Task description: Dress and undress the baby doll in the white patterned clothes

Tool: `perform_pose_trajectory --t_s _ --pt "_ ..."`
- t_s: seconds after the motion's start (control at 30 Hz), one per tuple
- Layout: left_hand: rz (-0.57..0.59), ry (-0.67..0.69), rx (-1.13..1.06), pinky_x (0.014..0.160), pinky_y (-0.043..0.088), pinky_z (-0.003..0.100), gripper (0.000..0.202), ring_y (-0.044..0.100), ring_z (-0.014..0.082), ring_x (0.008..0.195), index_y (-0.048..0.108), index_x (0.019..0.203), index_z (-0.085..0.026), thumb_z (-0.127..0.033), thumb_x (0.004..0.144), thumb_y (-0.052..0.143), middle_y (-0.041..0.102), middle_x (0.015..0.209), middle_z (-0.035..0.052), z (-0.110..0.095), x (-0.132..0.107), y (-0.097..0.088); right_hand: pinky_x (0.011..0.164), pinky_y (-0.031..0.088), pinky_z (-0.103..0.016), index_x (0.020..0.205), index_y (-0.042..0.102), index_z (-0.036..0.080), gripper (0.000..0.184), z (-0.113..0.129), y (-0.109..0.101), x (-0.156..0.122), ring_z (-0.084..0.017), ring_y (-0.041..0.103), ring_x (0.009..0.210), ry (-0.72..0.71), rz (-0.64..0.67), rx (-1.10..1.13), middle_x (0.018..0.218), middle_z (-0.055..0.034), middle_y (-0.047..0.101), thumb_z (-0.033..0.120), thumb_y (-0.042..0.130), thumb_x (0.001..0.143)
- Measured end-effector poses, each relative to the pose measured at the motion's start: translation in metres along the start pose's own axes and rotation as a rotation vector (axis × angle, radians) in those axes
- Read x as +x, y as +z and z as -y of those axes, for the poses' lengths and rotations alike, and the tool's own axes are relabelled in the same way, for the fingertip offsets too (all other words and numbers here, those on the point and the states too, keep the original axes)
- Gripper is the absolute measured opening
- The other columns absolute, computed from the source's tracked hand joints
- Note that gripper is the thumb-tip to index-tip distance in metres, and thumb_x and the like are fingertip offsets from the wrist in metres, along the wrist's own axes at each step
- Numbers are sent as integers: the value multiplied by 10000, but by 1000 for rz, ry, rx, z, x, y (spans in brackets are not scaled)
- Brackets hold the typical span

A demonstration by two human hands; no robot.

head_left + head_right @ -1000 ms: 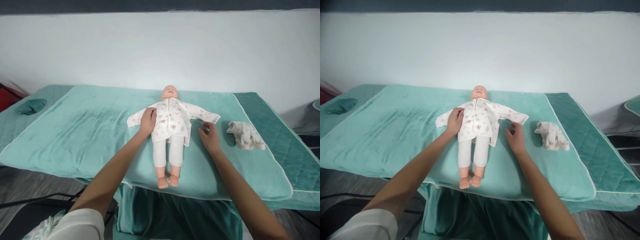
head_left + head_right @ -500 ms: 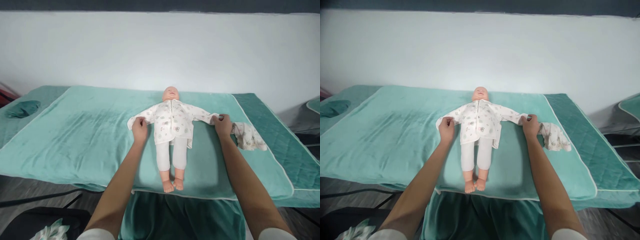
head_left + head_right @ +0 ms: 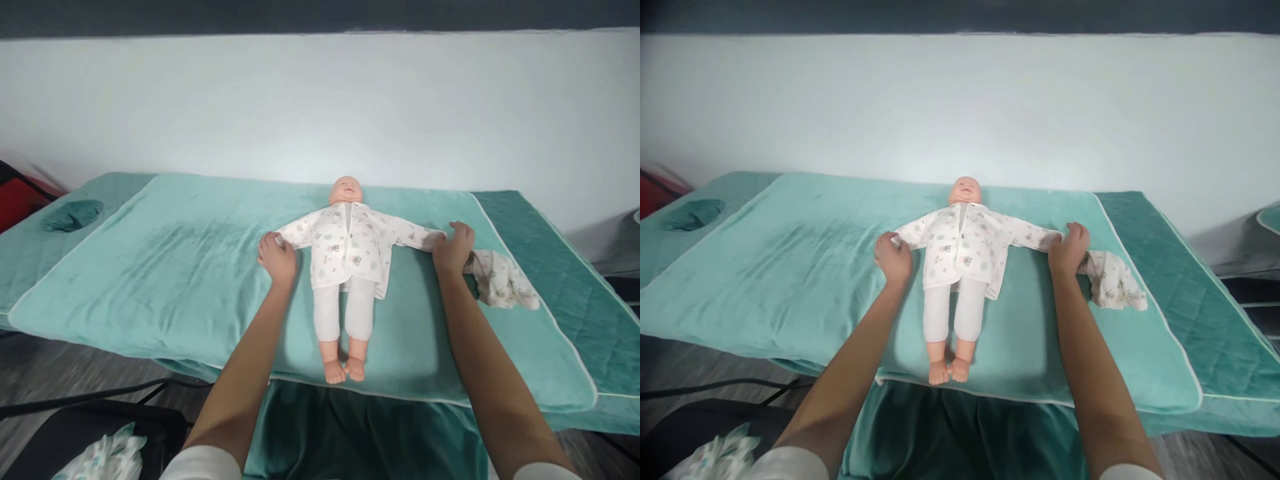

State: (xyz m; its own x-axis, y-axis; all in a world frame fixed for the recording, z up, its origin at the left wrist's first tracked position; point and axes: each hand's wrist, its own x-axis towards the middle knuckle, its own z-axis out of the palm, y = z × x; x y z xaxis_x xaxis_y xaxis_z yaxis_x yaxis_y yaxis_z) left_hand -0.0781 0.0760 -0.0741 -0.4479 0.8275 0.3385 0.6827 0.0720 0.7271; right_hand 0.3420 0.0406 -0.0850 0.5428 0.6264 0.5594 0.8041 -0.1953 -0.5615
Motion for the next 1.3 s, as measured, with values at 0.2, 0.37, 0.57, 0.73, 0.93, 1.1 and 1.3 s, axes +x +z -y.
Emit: perform_pose_trajectory --t_s 0.2,0.37,0.57,0.73,0.93,1.1,1.3 --pt "-49 -65 -55 1187 355 561 348 456 347 1439 552 1217 -195 -195 869 529 500 1489 196 11 8 3 1117 399 -516 1258 624 116 482 15 0 -13 -318 539 1241 -160 352 -15 1345 -224 616 405 393 949" --pt "-162 -190 -151 1111 456 460 309 579 284 1255 542 1172 -196 -192 864 552 571 1281 162 31 24 3 1033 445 -494 1263 642 123 501 15 -1 -12 -326 576 1153 -133 353 -43 1253 -214 678 420 377 958" --pt "-186 -243 -238 1003 481 395 286 602 223 1029 545 1111 -199 -254 844 633 570 1094 76 42 29 1 994 452 -453 1211 681 118 481 14 2 -10 -317 602 1096 -159 344 -97 1200 -206 706 397 382 958" --pt "-209 -175 -547 884 478 313 221 585 161 877 582 992 -209 -110 795 603 590 946 14 51 38 3 952 453 -432 1163 707 136 468 13 4 -9 -312 611 1058 -159 315 -95 1164 -186 725 406 385 958" --pt "-112 -103 -689 821 458 261 243 565 120 820 642 880 -202 -42 698 619 623 878 -5 72 62 -6 949 459 -429 1152 724 142 447 14 3 -8 -311 631 1054 -131 319 -81 1177 -178 734 402 413 963" --pt "-25 -208 -1106 774 473 234 391 569 85 787 591 927 -227 -65 597 726 597 918 -11 92 80 -14 945 467 -441 1156 735 141 467 12 6 -6 -317 633 1042 -95 307 -94 1175 -177 736 418 422 949" --pt "113 -208 -1186 882 518 285 442 638 135 971 609 965 -261 -113 591 790 650 1029 25 99 79 -18 943 474 -450 1164 736 132 491 10 7 -5 -317 637 1039 -60 317 -89 1163 -187 737 429 425 929"
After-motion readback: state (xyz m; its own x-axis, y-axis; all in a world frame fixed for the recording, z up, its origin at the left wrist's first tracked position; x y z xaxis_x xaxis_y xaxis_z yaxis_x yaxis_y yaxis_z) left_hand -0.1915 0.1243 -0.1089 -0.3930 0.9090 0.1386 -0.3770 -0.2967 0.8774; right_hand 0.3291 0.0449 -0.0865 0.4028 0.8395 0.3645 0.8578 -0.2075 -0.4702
